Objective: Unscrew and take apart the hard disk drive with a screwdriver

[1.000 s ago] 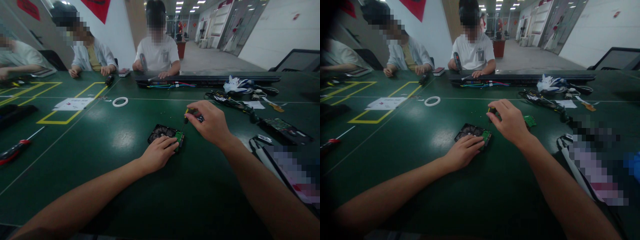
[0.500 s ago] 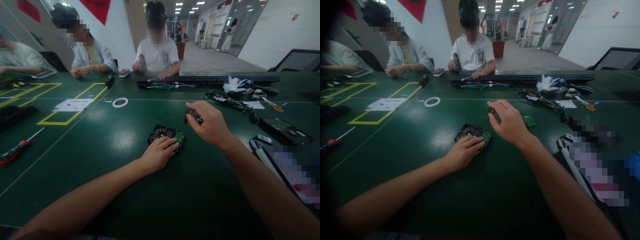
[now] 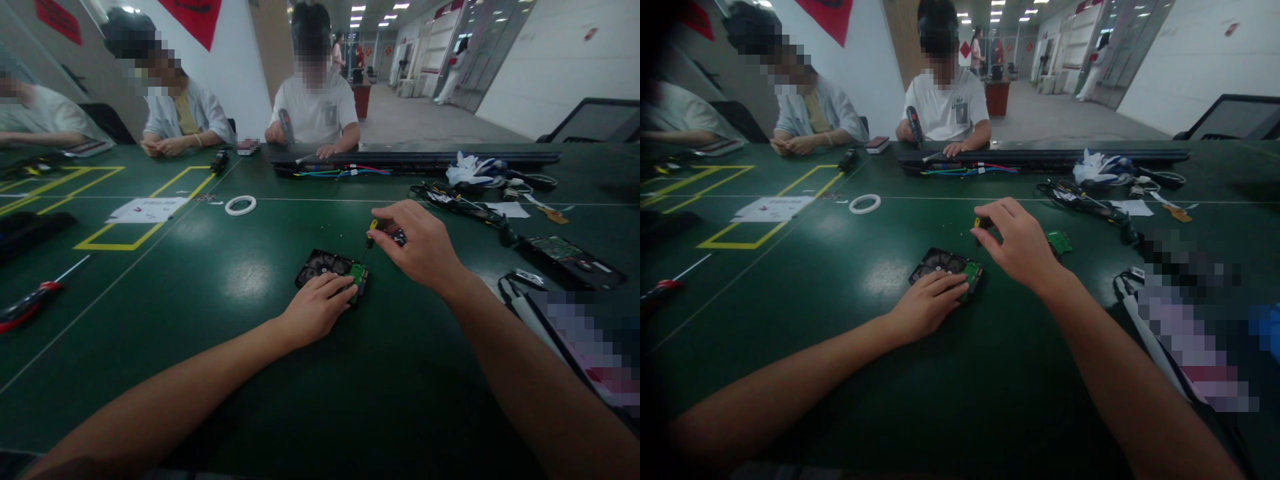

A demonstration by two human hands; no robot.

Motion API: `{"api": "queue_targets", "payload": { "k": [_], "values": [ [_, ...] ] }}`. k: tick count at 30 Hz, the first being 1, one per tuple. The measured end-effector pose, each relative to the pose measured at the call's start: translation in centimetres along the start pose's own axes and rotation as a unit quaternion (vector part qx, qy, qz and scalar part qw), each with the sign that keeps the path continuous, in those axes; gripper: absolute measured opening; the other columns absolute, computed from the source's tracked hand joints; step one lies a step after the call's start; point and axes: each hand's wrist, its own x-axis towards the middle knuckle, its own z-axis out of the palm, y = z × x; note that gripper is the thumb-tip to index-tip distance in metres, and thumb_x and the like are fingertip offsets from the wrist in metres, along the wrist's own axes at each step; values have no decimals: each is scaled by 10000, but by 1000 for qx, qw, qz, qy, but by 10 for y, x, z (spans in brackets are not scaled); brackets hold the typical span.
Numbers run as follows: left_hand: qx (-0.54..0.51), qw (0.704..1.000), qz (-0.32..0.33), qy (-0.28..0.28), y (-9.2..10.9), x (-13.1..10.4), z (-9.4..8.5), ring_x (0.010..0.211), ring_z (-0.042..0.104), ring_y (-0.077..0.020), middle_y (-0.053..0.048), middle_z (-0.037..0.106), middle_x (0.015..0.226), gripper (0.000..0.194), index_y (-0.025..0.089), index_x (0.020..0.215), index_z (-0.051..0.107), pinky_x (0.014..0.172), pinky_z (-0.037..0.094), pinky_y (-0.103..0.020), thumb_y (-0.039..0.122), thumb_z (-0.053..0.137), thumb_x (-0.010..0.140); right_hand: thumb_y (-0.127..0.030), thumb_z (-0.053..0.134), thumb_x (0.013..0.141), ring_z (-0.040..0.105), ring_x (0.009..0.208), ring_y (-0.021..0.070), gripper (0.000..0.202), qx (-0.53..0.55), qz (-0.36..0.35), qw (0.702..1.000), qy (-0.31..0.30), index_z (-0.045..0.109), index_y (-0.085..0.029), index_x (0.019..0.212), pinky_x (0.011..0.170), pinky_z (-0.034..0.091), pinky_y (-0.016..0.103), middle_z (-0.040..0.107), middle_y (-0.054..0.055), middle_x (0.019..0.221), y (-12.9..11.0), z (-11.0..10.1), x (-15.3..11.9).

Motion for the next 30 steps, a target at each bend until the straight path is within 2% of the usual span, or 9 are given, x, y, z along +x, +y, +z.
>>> {"api": "queue_targets", "payload": {
  "k": [4, 8, 13, 17, 23, 30],
  "values": [
    [1, 1000, -2, 0, 1, 0, 0, 1278, 558, -301, -143, 591, 1479, 393, 146, 1436, 586, 1060, 526, -505, 239, 523, 1059, -199, 622, 950, 679, 1039, 297, 283, 0, -1, 1000, -3, 652, -191, 1231, 888, 573, 455, 686, 136, 1141, 0, 0, 0],
    [2, 1000, -1, 2, 1, 0, -1, 1278, 557, -301, -141, 596, 1472, 388, 147, 1431, 591, 1064, 524, -503, 235, 521, 1060, -176, 635, 931, 673, 1115, 310, 258, 5, 3, 1000, 8, 649, -197, 1188, 941, 563, 470, 691, 138, 1201, 1, 0, -1],
    [5, 1000, -4, -1, 0, 0, 1, 1286, 554, -303, -131, 588, 1482, 390, 156, 1429, 591, 1066, 524, -503, 234, 530, 1052, -190, 684, 923, 697, 1008, 283, 250, 1, 20, 1000, 3, 646, -217, 1169, 865, 572, 437, 712, 107, 1144, 3, 0, -1],
    [-1, 1000, -2, 3, 0, 0, 1, 1273, 569, -297, -130, 595, 1473, 392, 171, 1433, 588, 1063, 526, -510, 230, 530, 1050, -239, 730, 915, 694, 1001, 292, 199, -7, 9, 1000, 9, 667, -225, 1103, 864, 568, 443, 717, 99, 1070, 2, -1, -1],
    [1, 1000, -4, 6, 0, -1, 1, 1292, 557, -300, -136, 593, 1475, 401, 166, 1440, 585, 1075, 519, -508, 228, 539, 1046, -165, 570, 979, 654, 1182, 311, 253, -5, -24, 1000, 14, 652, -199, 1216, 1016, 529, 495, 695, 141, 1231, 1, 0, 0],
    [-5, 1000, -1, 4, -2, -1, 1, 1297, 556, -297, -144, 592, 1473, 409, 172, 1445, 581, 1061, 524, -508, 226, 545, 1042, -217, 614, 975, 683, 1038, 293, 215, -17, 4, 1000, 6, 648, -209, 1187, 906, 565, 460, 707, 120, 1127, 1, 1, -1]
  ]
}}
